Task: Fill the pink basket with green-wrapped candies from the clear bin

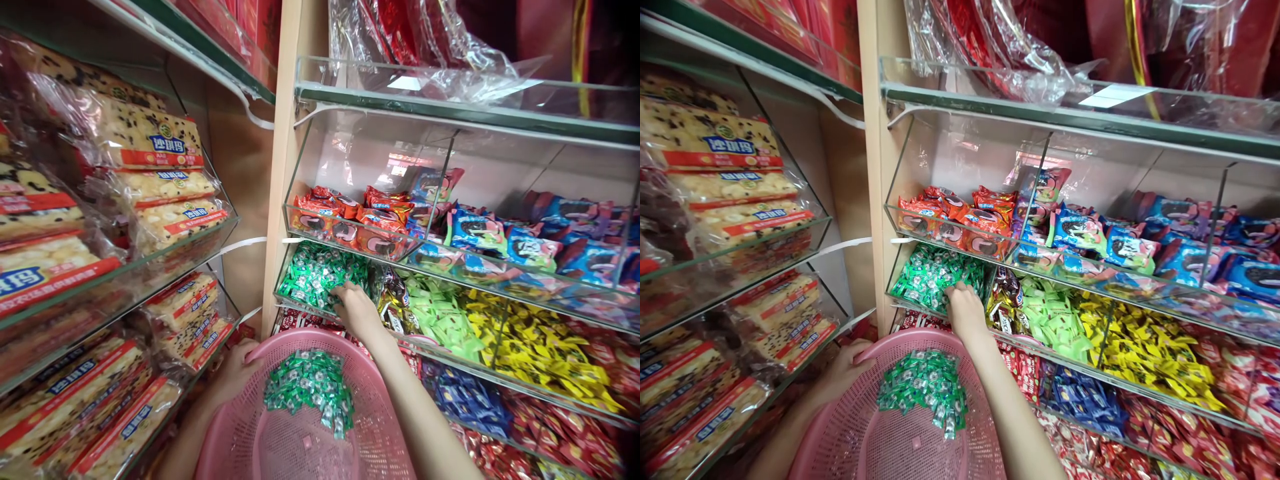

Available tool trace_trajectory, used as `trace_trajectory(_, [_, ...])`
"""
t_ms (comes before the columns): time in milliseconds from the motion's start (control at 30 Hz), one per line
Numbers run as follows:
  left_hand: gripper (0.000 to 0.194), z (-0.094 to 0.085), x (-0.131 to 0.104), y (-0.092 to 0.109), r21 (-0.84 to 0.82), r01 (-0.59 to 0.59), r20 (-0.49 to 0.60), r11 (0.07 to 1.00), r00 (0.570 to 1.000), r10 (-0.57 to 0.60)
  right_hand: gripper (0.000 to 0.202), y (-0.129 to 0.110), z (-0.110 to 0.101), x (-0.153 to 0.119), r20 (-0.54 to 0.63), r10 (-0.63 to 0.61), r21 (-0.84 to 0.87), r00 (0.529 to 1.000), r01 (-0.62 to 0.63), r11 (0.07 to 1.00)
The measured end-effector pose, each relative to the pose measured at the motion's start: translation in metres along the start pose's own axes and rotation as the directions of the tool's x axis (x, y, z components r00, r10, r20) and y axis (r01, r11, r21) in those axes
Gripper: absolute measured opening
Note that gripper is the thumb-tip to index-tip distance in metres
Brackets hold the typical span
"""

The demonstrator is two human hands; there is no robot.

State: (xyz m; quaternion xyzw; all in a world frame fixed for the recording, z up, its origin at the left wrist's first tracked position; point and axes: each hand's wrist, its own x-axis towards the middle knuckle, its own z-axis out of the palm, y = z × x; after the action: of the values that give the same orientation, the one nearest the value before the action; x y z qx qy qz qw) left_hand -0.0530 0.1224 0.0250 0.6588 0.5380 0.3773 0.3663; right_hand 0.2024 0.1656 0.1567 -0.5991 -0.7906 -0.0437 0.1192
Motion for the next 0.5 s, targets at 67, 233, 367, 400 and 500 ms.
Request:
trace_trajectory(67, [0.014,0.0,0.0,0.0,-0.01,-0.002,-0.008,1.0,1.0,0.002,0.023,0.001,-0.002,-0.003,-0.026,-0.022,0.037,0.999,0.023,0.999])
trace_trajectory(233, [0.017,0.001,0.0,-0.001,-0.033,0.013,-0.022,0.999,1.0,-0.013,0.024,-0.013,-0.021,-0.027,-0.236,-0.123,0.198,0.964,0.172,0.965])
trace_trajectory(367, [0.018,0.002,0.001,-0.003,-0.046,0.023,-0.023,0.999,0.999,-0.024,0.029,-0.031,-0.015,-0.053,-0.288,-0.293,0.439,0.912,0.398,0.805])
trace_trajectory(400, [0.018,0.002,0.001,-0.004,-0.044,0.023,-0.018,0.999,1.0,-0.024,0.029,-0.033,-0.007,-0.057,-0.249,-0.329,0.475,0.911,0.411,0.778])
trace_trajectory(500, [0.02,0.002,0.001,-0.004,-0.033,0.022,-0.011,0.999,1.0,-0.023,0.027,-0.032,0.025,-0.061,-0.094,-0.372,0.473,0.924,0.37,0.8])
